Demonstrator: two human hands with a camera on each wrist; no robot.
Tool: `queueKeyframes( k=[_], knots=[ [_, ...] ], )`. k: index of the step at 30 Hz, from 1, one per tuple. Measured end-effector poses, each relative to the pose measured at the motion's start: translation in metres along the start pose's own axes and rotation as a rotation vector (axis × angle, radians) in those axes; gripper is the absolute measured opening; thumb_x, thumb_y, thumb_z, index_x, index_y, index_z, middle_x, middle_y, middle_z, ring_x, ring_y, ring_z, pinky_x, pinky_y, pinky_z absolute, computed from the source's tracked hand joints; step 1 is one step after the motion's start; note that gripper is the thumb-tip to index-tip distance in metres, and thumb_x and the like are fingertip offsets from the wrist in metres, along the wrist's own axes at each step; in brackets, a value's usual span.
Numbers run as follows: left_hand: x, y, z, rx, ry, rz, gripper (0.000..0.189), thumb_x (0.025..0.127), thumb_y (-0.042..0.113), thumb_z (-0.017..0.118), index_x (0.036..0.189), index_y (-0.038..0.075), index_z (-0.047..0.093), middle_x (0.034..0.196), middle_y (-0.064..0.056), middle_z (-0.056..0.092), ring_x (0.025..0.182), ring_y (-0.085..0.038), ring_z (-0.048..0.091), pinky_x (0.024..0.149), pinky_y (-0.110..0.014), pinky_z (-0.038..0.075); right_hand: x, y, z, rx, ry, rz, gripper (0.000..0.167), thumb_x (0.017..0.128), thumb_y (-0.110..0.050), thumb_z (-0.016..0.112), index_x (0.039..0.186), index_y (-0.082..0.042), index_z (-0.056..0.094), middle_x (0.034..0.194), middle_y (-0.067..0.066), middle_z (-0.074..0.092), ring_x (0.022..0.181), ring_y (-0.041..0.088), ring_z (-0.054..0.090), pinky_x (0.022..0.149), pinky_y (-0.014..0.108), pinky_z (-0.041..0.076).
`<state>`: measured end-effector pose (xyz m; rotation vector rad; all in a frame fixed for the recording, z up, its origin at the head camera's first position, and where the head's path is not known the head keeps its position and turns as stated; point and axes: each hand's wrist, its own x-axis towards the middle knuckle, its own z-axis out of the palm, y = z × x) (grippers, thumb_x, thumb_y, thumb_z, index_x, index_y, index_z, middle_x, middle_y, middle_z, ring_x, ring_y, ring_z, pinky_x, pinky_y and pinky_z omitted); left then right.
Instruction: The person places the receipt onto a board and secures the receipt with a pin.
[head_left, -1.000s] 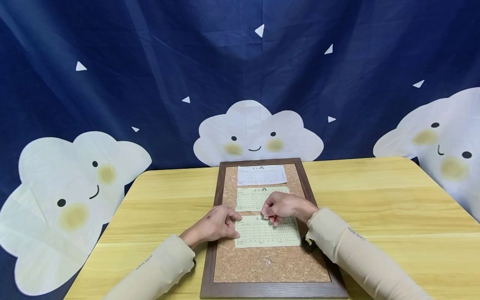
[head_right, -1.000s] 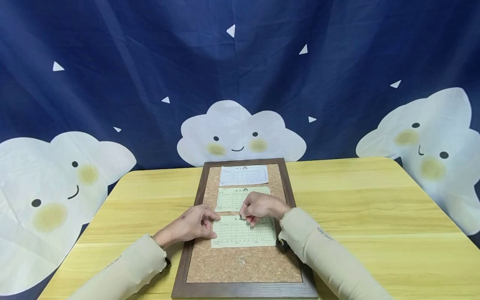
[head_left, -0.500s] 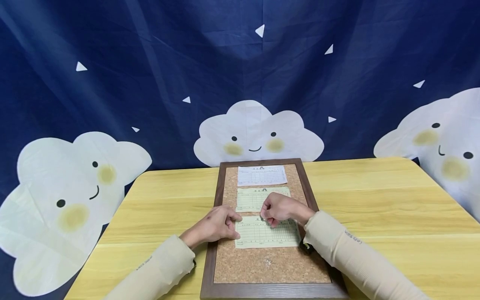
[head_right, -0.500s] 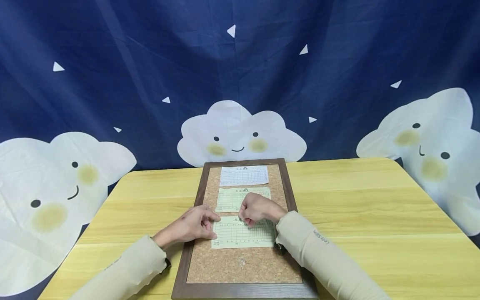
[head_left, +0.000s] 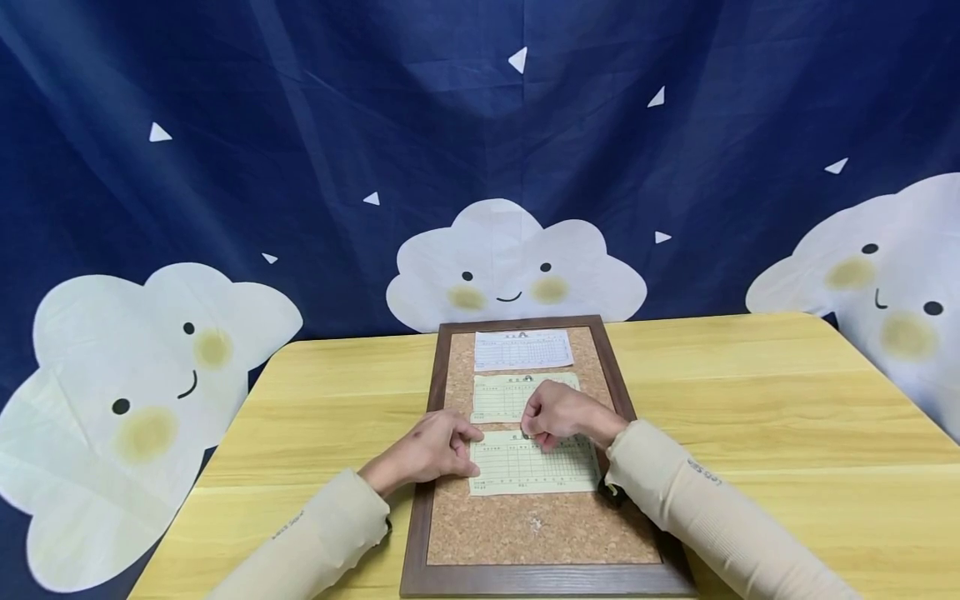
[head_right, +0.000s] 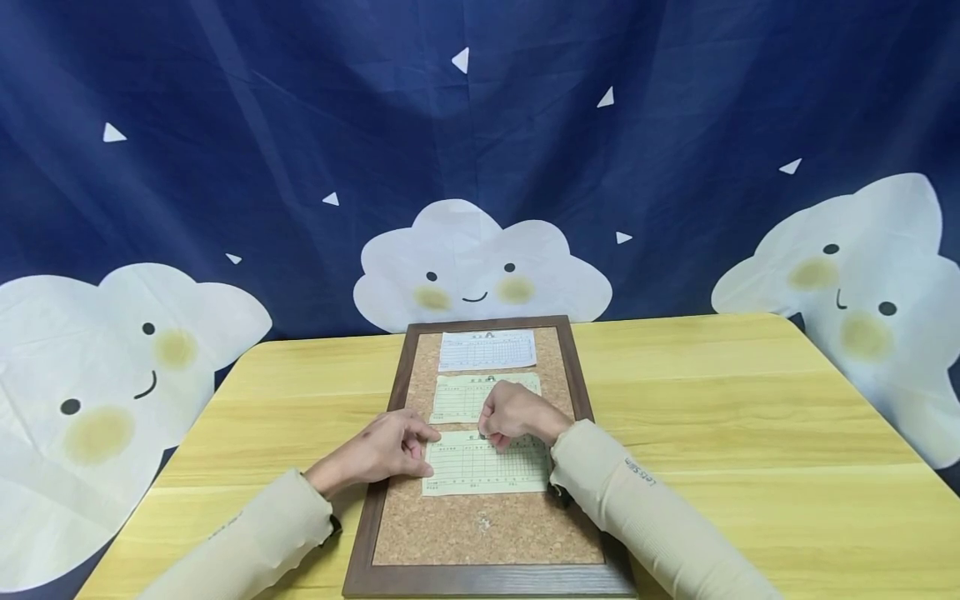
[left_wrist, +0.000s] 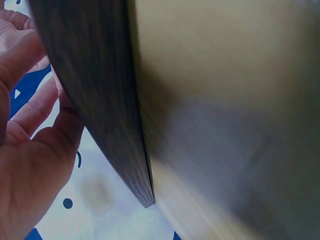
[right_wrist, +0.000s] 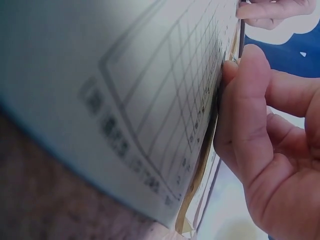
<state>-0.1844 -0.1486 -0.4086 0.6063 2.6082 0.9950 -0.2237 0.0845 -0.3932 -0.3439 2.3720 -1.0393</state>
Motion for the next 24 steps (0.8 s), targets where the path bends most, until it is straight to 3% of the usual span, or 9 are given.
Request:
queueKeyframes(
  k=[24],
  knots=[
    [-0.0005, 0.0003, -0.0005, 0.001, 0.001, 0.005, 0.043, 0.072, 0.007, 0.088, 0.113, 0.002, 0.073, 0.079, 0.006, 0.060, 0.078, -0.008, 0.055, 0.090, -0.035, 0.047, 0.0047, 0.0071, -0.0058, 0.087, -0.022, 0.015, 0.011, 0.093, 0.003, 0.066, 0.083, 0.000, 0.070, 0.071, 0.010, 0.061, 0.060, 0.017, 0.060, 0.061, 0.030, 0.058]
  ],
)
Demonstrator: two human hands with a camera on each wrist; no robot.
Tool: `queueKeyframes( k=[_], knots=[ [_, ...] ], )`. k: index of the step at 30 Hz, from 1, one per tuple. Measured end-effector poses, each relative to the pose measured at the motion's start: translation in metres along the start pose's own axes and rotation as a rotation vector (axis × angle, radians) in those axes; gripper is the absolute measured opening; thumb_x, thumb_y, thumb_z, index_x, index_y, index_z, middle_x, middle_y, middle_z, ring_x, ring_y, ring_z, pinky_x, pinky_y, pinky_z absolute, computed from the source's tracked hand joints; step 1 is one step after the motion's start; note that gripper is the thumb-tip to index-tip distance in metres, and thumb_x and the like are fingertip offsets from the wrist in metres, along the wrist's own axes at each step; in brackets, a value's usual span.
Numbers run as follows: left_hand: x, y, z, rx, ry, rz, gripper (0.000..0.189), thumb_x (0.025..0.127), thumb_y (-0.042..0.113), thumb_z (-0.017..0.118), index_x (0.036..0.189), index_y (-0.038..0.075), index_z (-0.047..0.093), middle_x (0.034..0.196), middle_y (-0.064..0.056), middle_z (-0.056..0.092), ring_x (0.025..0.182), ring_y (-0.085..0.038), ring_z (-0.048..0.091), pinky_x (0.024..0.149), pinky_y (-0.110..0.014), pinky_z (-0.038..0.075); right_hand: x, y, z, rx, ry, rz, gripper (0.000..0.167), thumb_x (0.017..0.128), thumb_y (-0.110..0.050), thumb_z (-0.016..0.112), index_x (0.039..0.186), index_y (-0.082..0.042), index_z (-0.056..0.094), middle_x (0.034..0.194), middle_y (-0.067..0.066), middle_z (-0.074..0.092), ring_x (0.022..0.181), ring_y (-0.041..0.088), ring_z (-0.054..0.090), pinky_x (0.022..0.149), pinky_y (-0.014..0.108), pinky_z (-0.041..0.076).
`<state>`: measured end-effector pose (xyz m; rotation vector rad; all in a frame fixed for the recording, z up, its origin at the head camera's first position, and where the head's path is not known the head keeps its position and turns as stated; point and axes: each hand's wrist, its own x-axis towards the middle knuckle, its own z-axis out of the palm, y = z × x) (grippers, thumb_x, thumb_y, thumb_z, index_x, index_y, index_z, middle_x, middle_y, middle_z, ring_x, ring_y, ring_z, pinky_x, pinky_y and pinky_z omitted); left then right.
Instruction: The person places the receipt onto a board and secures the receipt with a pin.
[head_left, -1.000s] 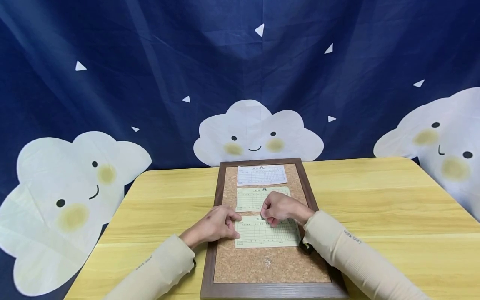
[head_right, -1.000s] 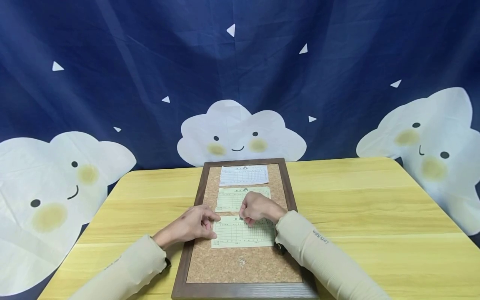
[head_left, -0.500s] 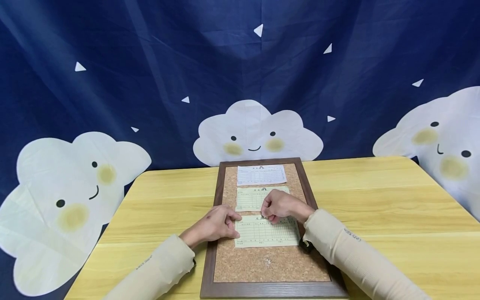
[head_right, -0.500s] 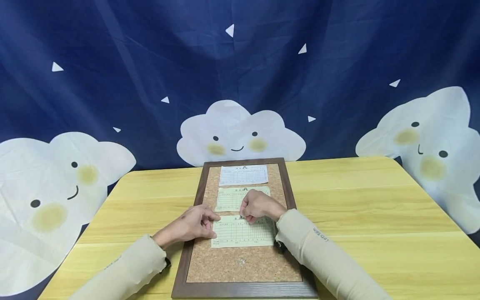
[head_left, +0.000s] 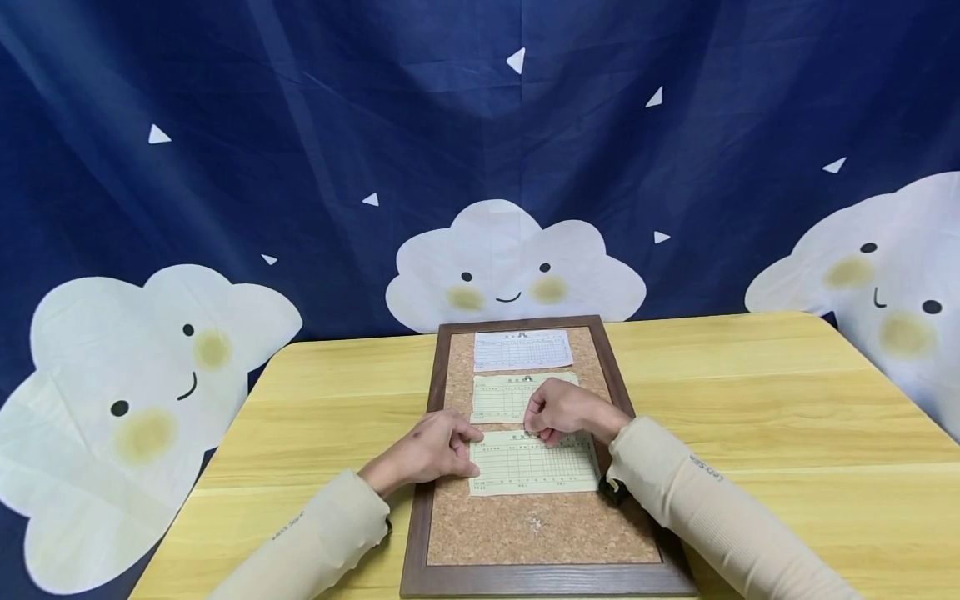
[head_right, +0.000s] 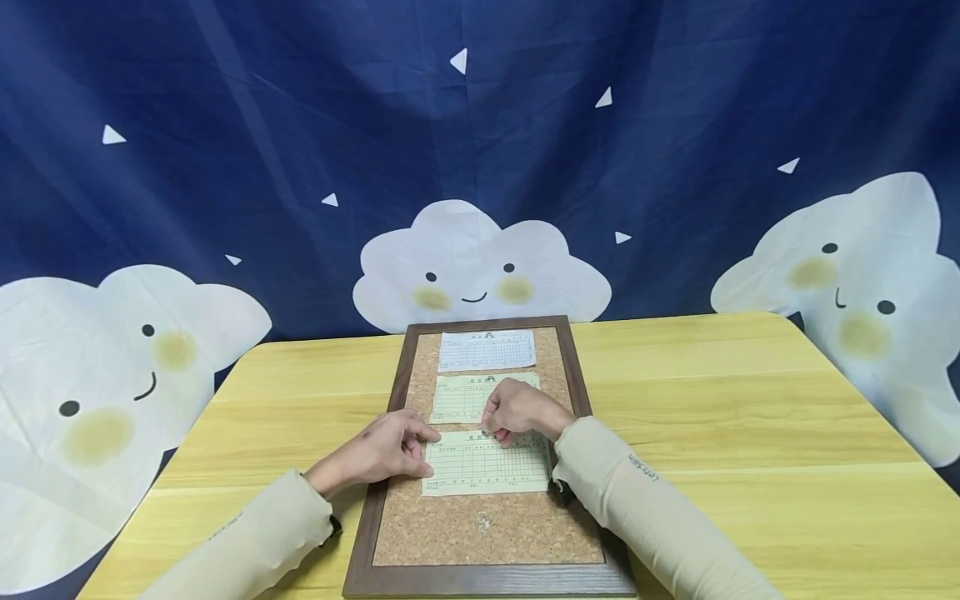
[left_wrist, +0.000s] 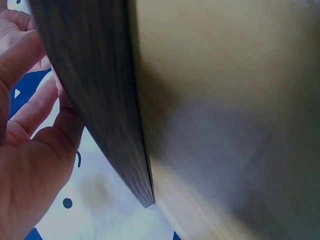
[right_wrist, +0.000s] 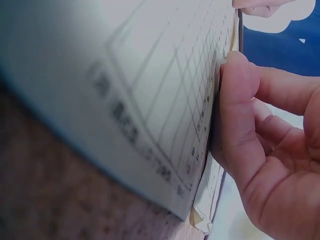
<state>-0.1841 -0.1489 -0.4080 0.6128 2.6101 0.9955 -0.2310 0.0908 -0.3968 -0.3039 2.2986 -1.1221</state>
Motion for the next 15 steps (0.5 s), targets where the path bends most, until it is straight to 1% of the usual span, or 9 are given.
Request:
queueKeyframes(
  k=[9, 13, 15],
  knots=[
    [0.0005, -0.0009, 0.0005, 0.004, -0.002, 0.001, 0.042, 0.073, 0.008, 0.088, 0.112, 0.002, 0.073, 0.072, 0.008, 0.061, 0.080, -0.008, 0.055, 0.089, -0.036, 0.048, -0.0016, -0.0003, -0.0001, -0.006, 0.001, -0.013, 0.012, 0.093, 0.003, 0.066, 0.082, 0.000, 0.070, 0.069, 0.010, 0.061, 0.060, 0.016, 0.058, 0.061, 0.030, 0.058],
    [0.0006, -0.0014, 0.0008, -0.010, -0.008, 0.001, 0.042, 0.074, 0.007, 0.088, 0.112, 0.002, 0.073, 0.069, 0.008, 0.062, 0.080, -0.007, 0.056, 0.091, -0.037, 0.048, -0.0012, 0.0002, 0.0004, -0.004, 0.003, -0.010, 0.012, 0.093, 0.003, 0.066, 0.082, 0.000, 0.070, 0.068, 0.009, 0.060, 0.060, 0.015, 0.057, 0.060, 0.030, 0.058],
    [0.0009, -0.0016, 0.0009, -0.018, -0.011, -0.002, 0.042, 0.074, 0.007, 0.088, 0.112, 0.002, 0.073, 0.070, 0.007, 0.062, 0.079, -0.008, 0.057, 0.091, -0.038, 0.048, -0.0009, 0.0004, 0.0007, -0.007, 0.007, -0.010, 0.012, 0.093, 0.003, 0.066, 0.082, 0.000, 0.070, 0.068, 0.009, 0.060, 0.060, 0.015, 0.057, 0.060, 0.030, 0.058]
  ],
)
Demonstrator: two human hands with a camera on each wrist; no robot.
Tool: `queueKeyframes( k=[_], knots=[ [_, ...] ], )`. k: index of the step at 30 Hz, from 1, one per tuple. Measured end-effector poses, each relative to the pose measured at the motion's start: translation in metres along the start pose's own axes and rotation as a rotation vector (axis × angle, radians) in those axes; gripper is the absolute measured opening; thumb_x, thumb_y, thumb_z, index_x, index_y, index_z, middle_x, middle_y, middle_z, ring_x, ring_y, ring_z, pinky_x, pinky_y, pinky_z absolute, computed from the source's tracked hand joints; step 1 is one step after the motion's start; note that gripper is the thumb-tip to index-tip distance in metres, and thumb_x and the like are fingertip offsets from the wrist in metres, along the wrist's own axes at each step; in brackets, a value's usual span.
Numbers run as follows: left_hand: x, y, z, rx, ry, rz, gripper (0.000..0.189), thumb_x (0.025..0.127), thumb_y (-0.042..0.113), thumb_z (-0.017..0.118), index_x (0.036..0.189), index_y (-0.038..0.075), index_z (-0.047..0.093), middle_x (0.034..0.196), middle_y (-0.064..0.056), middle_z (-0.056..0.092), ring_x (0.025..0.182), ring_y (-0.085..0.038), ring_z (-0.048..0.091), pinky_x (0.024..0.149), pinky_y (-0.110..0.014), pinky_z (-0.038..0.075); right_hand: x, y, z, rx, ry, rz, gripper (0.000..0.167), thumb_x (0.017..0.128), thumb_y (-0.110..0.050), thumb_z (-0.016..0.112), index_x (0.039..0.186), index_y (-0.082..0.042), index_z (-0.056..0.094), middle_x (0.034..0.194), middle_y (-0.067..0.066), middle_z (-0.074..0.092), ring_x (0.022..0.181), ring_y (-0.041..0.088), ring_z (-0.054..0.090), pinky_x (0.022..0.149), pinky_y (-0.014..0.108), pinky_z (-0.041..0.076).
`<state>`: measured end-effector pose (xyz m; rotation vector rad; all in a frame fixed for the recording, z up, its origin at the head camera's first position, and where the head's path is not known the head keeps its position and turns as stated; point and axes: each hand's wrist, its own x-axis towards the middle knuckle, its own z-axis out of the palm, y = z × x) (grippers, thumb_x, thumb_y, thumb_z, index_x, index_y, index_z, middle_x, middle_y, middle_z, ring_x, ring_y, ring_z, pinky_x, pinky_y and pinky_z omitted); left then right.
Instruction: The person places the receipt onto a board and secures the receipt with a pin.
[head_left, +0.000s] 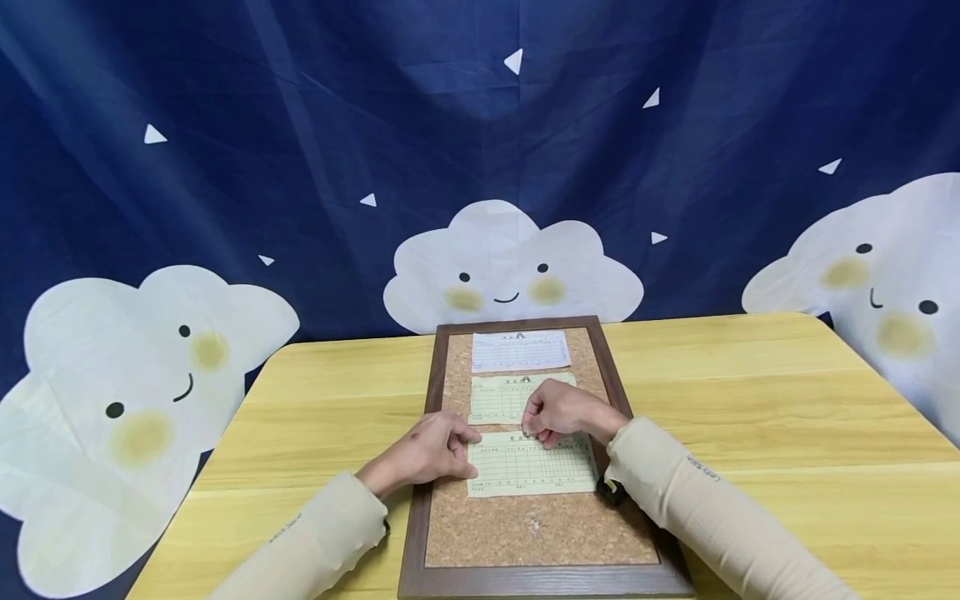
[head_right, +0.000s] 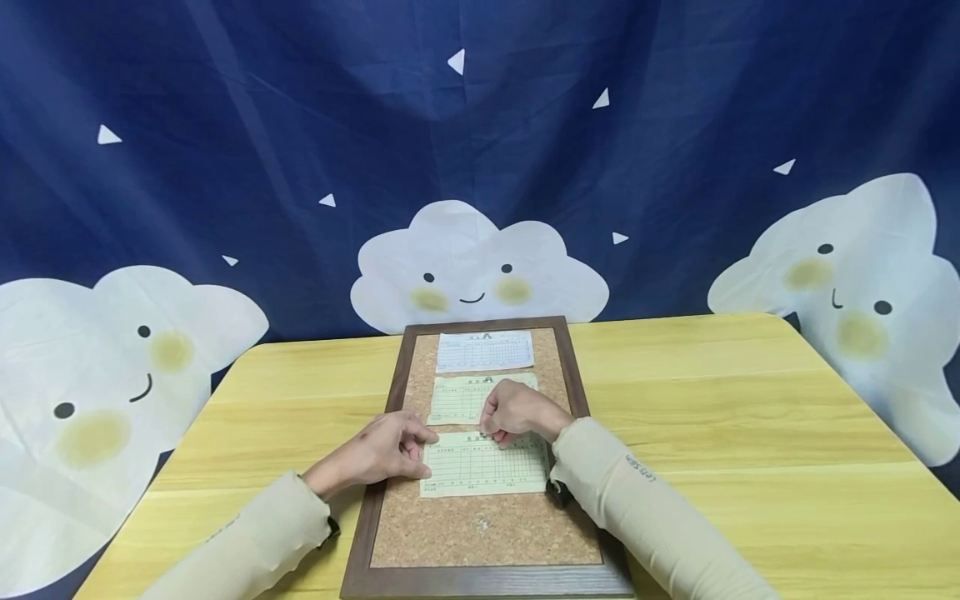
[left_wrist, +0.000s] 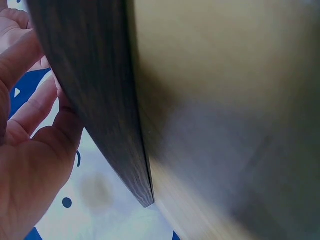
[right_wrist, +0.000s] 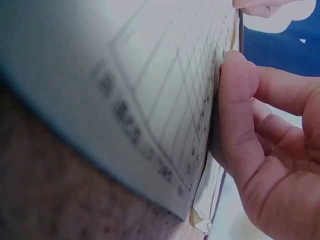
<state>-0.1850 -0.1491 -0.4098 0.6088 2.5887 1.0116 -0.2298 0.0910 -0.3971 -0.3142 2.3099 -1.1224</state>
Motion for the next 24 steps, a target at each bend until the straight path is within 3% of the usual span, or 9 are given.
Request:
queueKeyframes(
  k=[24],
  knots=[
    [0.0004, 0.0008, -0.0012, 0.013, 0.011, -0.003, 0.041, 0.073, 0.007, 0.088, 0.111, 0.002, 0.074, 0.072, 0.007, 0.060, 0.081, -0.009, 0.055, 0.085, -0.032, 0.048, -0.0004, -0.0023, 0.0025, -0.048, 0.018, 0.009, 0.014, 0.093, 0.003, 0.067, 0.080, -0.002, 0.069, 0.069, 0.010, 0.061, 0.058, 0.016, 0.059, 0.059, 0.029, 0.058]
  ],
)
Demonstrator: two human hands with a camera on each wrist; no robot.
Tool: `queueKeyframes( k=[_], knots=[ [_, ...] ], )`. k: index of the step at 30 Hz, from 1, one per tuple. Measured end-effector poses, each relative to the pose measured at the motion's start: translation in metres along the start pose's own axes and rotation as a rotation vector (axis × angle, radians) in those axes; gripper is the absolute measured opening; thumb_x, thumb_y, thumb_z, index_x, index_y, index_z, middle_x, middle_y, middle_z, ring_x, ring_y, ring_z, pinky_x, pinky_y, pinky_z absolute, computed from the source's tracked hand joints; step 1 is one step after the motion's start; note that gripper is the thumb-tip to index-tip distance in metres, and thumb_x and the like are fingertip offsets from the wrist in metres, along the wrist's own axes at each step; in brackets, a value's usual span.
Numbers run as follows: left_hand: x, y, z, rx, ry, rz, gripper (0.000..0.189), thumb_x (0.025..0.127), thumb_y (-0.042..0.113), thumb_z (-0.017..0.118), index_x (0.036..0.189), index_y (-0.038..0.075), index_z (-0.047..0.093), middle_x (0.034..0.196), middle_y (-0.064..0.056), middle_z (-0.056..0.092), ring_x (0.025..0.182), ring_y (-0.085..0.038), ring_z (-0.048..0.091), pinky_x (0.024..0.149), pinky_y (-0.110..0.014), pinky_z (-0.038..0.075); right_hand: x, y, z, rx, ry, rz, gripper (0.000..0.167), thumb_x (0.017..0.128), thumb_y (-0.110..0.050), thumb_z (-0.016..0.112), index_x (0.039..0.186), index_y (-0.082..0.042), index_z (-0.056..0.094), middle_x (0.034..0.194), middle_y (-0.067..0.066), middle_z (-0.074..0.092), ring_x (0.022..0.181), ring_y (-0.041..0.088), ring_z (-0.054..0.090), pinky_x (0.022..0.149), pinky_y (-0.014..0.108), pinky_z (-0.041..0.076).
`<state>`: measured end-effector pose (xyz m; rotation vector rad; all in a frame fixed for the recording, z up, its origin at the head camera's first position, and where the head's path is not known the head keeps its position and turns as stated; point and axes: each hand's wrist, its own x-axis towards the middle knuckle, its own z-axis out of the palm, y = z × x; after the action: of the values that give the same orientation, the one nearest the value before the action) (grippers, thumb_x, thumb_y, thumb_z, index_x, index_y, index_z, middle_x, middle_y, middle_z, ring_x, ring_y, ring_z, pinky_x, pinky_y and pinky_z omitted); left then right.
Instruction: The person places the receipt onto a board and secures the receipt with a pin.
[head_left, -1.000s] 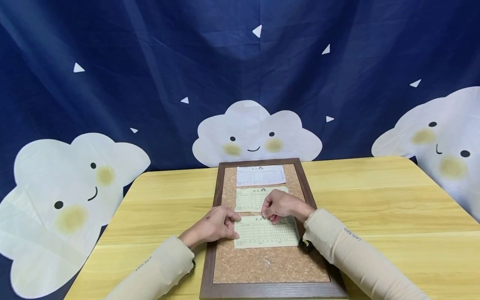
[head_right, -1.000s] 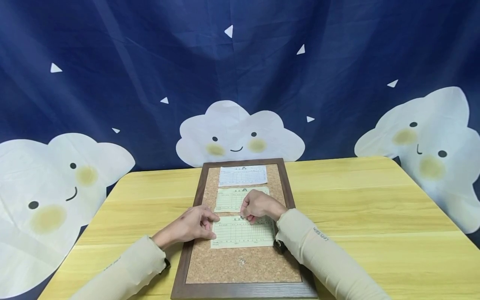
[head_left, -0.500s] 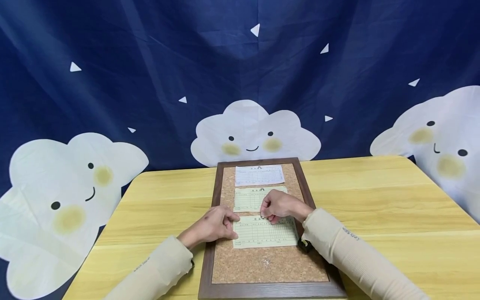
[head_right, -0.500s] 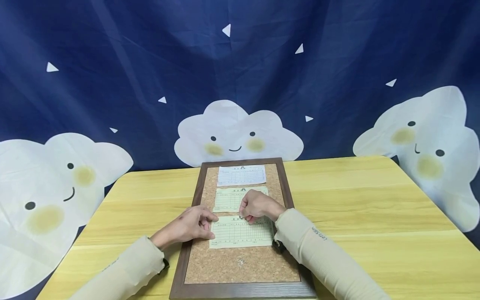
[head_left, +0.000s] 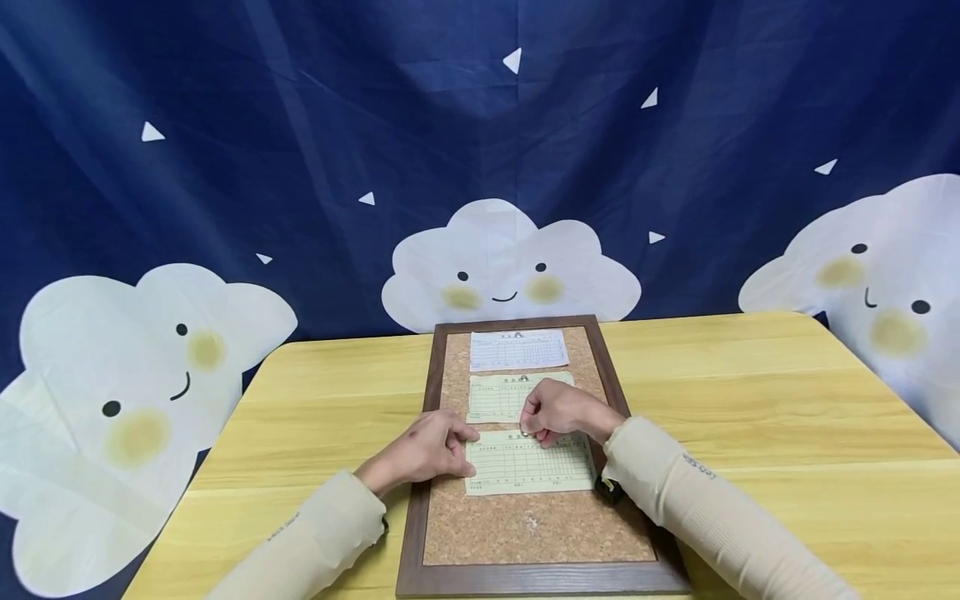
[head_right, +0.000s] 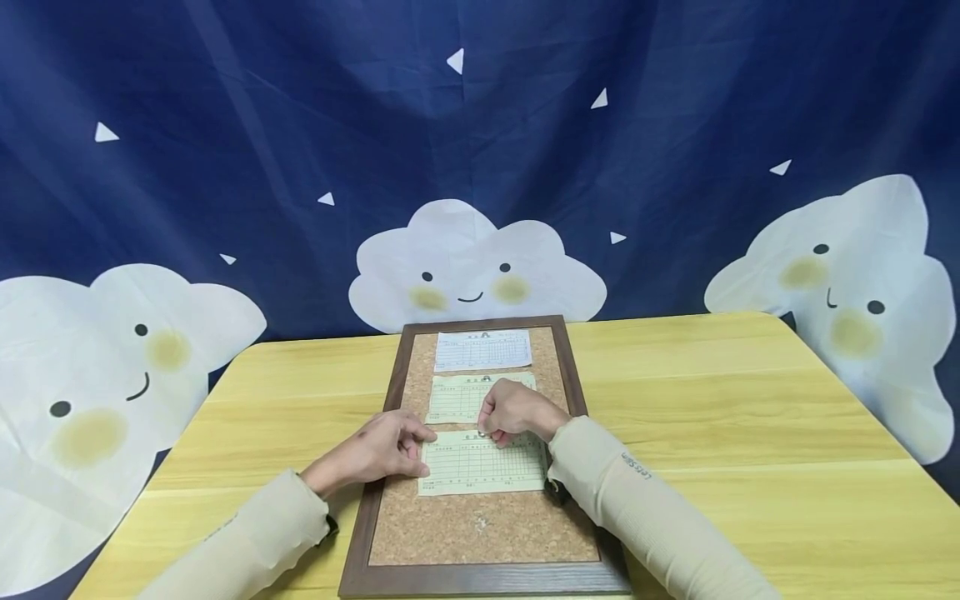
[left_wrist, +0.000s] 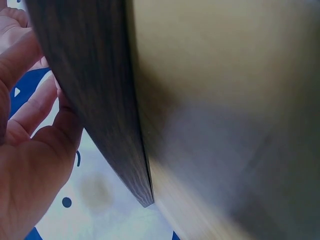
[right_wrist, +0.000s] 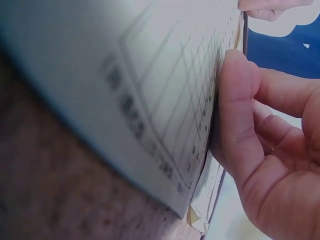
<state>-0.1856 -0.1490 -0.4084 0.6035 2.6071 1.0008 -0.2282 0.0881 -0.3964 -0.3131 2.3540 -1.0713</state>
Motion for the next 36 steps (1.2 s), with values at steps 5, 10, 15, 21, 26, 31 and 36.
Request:
queueKeyframes(
  k=[5, 10, 15, 21, 26, 31, 36],
  knots=[
    [0.0005, -0.0003, 0.0000, -0.001, -0.002, -0.007, 0.041, 0.072, 0.007, 0.088, 0.111, 0.002, 0.074, 0.070, 0.007, 0.061, 0.081, -0.010, 0.056, 0.083, -0.031, 0.048, 0.0001, 0.0001, 0.0006, -0.005, 0.000, 0.005, 0.014, 0.093, 0.002, 0.067, 0.080, -0.002, 0.069, 0.070, 0.010, 0.062, 0.058, 0.016, 0.060, 0.059, 0.030, 0.058],
    [0.0008, 0.0000, -0.0004, -0.007, -0.009, -0.018, 0.041, 0.073, 0.006, 0.088, 0.111, 0.002, 0.074, 0.069, 0.006, 0.062, 0.080, -0.010, 0.056, 0.085, -0.033, 0.049, -0.0001, -0.0010, 0.0007, -0.006, -0.001, 0.000, 0.013, 0.093, 0.003, 0.066, 0.081, -0.002, 0.069, 0.070, 0.011, 0.062, 0.058, 0.017, 0.060, 0.059, 0.030, 0.058],
    [0.0005, 0.0007, -0.0002, -0.009, -0.011, -0.012, 0.041, 0.073, 0.006, 0.088, 0.112, 0.001, 0.073, 0.068, 0.006, 0.062, 0.078, -0.009, 0.057, 0.086, -0.034, 0.049, 0.0004, -0.0006, 0.0010, -0.014, 0.000, -0.007, 0.014, 0.093, 0.004, 0.066, 0.079, -0.002, 0.068, 0.069, 0.010, 0.062, 0.058, 0.016, 0.059, 0.058, 0.029, 0.057],
    [-0.0004, 0.0007, -0.0004, -0.007, -0.009, -0.004, 0.041, 0.074, 0.006, 0.087, 0.112, 0.001, 0.073, 0.068, 0.007, 0.062, 0.082, -0.010, 0.056, 0.085, -0.032, 0.048, -0.0006, -0.0006, 0.0009, -0.011, -0.003, -0.012, 0.014, 0.093, 0.003, 0.067, 0.080, -0.002, 0.069, 0.069, 0.010, 0.062, 0.058, 0.016, 0.059, 0.058, 0.029, 0.058],
    [-0.0005, 0.0006, -0.0008, -0.001, -0.009, -0.004, 0.042, 0.073, 0.006, 0.088, 0.112, 0.001, 0.073, 0.069, 0.007, 0.062, 0.083, -0.010, 0.055, 0.083, -0.031, 0.048, -0.0014, -0.0007, 0.0007, -0.008, -0.004, -0.010, 0.013, 0.093, 0.002, 0.066, 0.081, -0.002, 0.069, 0.071, 0.011, 0.063, 0.059, 0.018, 0.061, 0.059, 0.030, 0.058],
    [-0.0006, 0.0010, -0.0009, 0.005, -0.007, 0.001, 0.042, 0.073, 0.006, 0.088, 0.112, 0.001, 0.073, 0.068, 0.008, 0.062, 0.083, -0.009, 0.055, 0.083, -0.031, 0.048, -0.0022, -0.0019, 0.0005, -0.011, 0.001, -0.001, 0.013, 0.094, 0.001, 0.067, 0.082, -0.002, 0.070, 0.071, 0.011, 0.063, 0.060, 0.018, 0.063, 0.060, 0.030, 0.058],
    [-0.0004, 0.0011, -0.0004, -0.008, -0.011, -0.005, 0.042, 0.073, 0.006, 0.087, 0.112, 0.001, 0.073, 0.067, 0.007, 0.062, 0.078, -0.009, 0.057, 0.083, -0.031, 0.048, -0.0021, -0.0021, 0.0019, -0.021, 0.010, -0.001, 0.013, 0.093, 0.001, 0.067, 0.081, -0.002, 0.069, 0.071, 0.010, 0.063, 0.059, 0.018, 0.062, 0.059, 0.030, 0.058]
  ],
)
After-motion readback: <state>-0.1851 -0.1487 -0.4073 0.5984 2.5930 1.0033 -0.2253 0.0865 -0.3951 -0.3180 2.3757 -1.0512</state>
